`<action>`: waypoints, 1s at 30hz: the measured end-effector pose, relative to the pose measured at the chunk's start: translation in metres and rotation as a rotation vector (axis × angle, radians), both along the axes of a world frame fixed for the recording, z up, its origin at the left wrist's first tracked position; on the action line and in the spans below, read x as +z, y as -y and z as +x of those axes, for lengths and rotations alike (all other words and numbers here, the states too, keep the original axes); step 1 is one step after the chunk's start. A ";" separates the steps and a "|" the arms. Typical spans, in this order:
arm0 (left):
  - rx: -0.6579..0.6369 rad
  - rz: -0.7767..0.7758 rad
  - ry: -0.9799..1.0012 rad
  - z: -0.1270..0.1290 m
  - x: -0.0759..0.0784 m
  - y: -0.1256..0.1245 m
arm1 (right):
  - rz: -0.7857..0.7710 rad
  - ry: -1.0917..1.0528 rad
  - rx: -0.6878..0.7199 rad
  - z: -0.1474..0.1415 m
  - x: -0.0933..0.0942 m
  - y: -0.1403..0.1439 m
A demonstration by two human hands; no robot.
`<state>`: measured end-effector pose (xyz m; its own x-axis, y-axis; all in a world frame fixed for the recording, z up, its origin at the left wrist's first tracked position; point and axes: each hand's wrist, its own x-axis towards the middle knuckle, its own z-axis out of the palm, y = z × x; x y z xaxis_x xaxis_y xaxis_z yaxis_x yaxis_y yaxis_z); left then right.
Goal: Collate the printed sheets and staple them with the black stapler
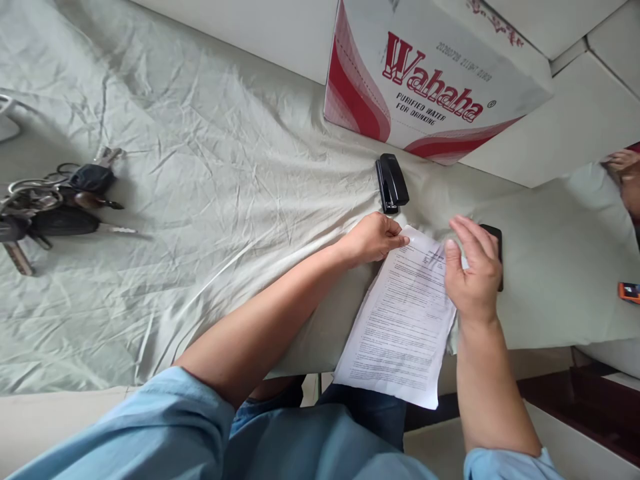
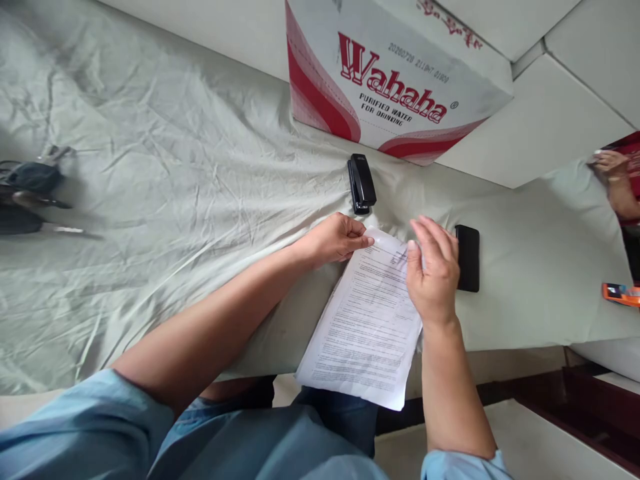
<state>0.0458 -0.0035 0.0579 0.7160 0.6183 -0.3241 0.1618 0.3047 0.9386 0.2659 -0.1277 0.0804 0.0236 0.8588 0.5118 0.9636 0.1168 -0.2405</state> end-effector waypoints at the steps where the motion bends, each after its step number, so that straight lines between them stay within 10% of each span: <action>1: -0.002 0.004 0.011 0.000 -0.001 0.000 | -0.033 0.019 0.035 -0.007 -0.003 -0.006; 6: 0.016 0.038 0.047 0.001 -0.006 -0.001 | -0.231 0.016 0.161 -0.025 -0.013 -0.019; 21: 0.054 0.021 0.140 0.002 -0.017 -0.004 | -0.148 -0.123 0.065 -0.018 -0.012 -0.030; 30: 0.018 -0.138 0.464 -0.003 -0.019 -0.012 | 0.151 -0.635 -0.453 0.057 -0.023 0.081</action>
<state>0.0431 0.0080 0.0386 0.7943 0.6052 -0.0530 -0.2706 0.4305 0.8611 0.3227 -0.2087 0.0574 0.6806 0.6182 0.3933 0.6088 -0.1785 -0.7730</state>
